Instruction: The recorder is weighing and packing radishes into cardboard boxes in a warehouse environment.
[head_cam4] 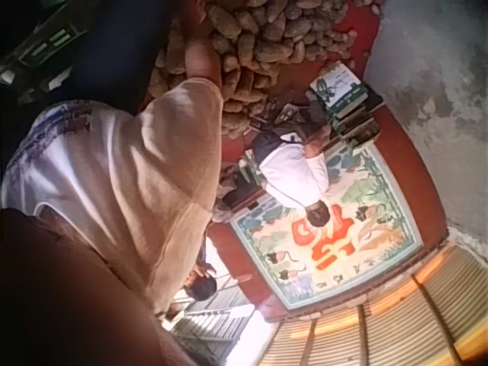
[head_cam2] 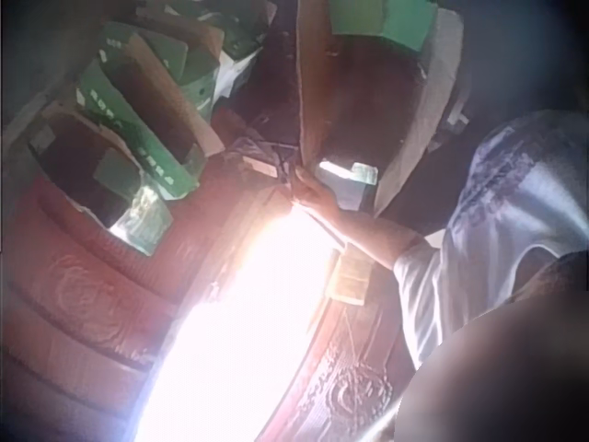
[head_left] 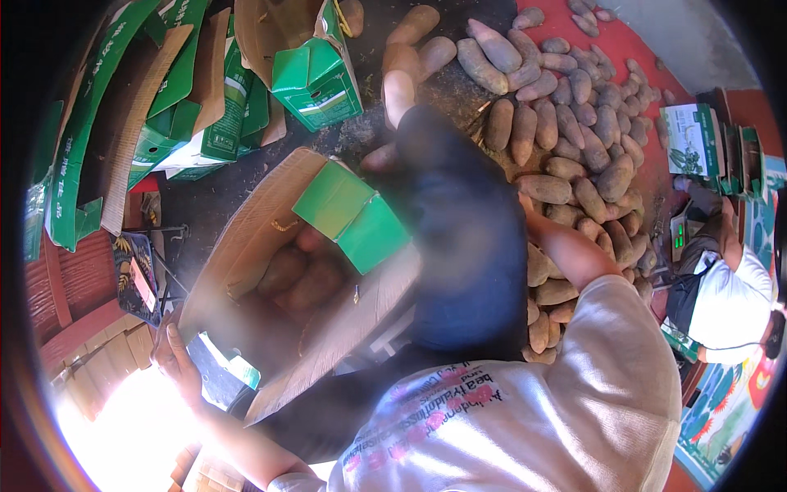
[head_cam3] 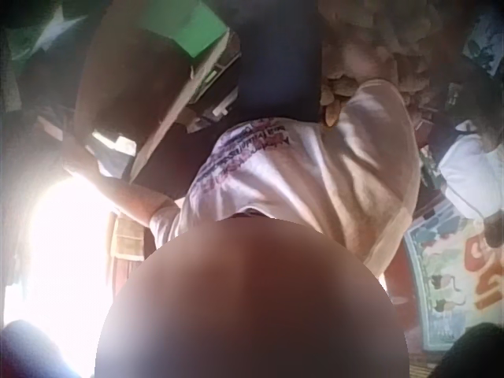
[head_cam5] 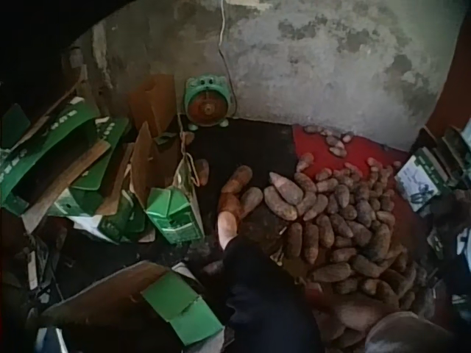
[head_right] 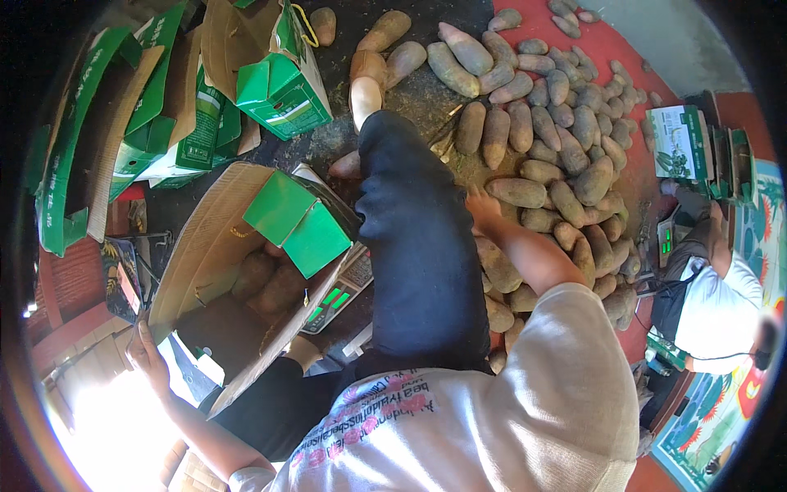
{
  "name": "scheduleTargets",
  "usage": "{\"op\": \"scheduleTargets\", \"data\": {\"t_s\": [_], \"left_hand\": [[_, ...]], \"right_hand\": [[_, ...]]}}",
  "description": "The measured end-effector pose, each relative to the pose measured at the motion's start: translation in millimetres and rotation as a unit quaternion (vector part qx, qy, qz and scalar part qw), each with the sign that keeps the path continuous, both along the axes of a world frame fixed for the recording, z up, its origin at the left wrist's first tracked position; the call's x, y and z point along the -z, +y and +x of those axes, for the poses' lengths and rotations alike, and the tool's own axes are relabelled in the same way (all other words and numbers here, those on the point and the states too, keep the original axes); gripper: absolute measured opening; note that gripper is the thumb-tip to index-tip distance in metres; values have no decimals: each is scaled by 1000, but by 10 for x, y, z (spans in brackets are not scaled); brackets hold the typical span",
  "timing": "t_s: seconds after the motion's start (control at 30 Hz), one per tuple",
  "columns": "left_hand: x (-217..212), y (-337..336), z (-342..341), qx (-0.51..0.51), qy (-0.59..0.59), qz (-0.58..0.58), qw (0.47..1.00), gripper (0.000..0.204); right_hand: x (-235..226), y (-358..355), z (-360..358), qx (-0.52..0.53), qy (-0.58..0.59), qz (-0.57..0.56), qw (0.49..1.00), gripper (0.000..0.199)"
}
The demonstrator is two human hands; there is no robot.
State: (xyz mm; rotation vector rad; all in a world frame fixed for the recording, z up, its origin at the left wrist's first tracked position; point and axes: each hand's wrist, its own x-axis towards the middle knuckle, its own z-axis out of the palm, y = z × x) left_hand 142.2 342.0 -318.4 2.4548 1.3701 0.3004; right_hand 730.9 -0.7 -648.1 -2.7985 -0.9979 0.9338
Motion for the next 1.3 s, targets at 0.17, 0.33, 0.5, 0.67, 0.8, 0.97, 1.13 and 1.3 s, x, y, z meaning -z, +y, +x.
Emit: {"op": "scheduleTargets", "data": {"t_s": [0.17,0.33,0.5,0.67,0.8,0.97,1.13,1.3], "left_hand": [[72,13,-5,-45,10,-5,999,54],[111,51,60,-110,-45,-72,990,60],[10,98,90,-27,-22,-93,995,60],[93,99,70,-50,-65,-108,991,55],[138,73,-39,-58,-105,-114,986,54],[105,64,-125,-6,-30,-39,999,51],[-74,-18,104,36,-39,-36,998,43],[-183,-43,115,29,-43,-27,998,35]], "right_hand": [[169,-105,-384,-33,13,16,999,77],[160,-646,-443,-76,8,-18,997,73],[424,-425,-56,-115,-2,-49,992,70],[507,-496,-261,-147,-22,-72,986,66],[533,-1093,31,-179,-44,-83,979,63],[673,-1046,-181,-218,-83,-98,968,60],[1023,-277,328,-253,-141,-119,950,57],[762,-651,697,-308,-203,-158,916,54]]}}
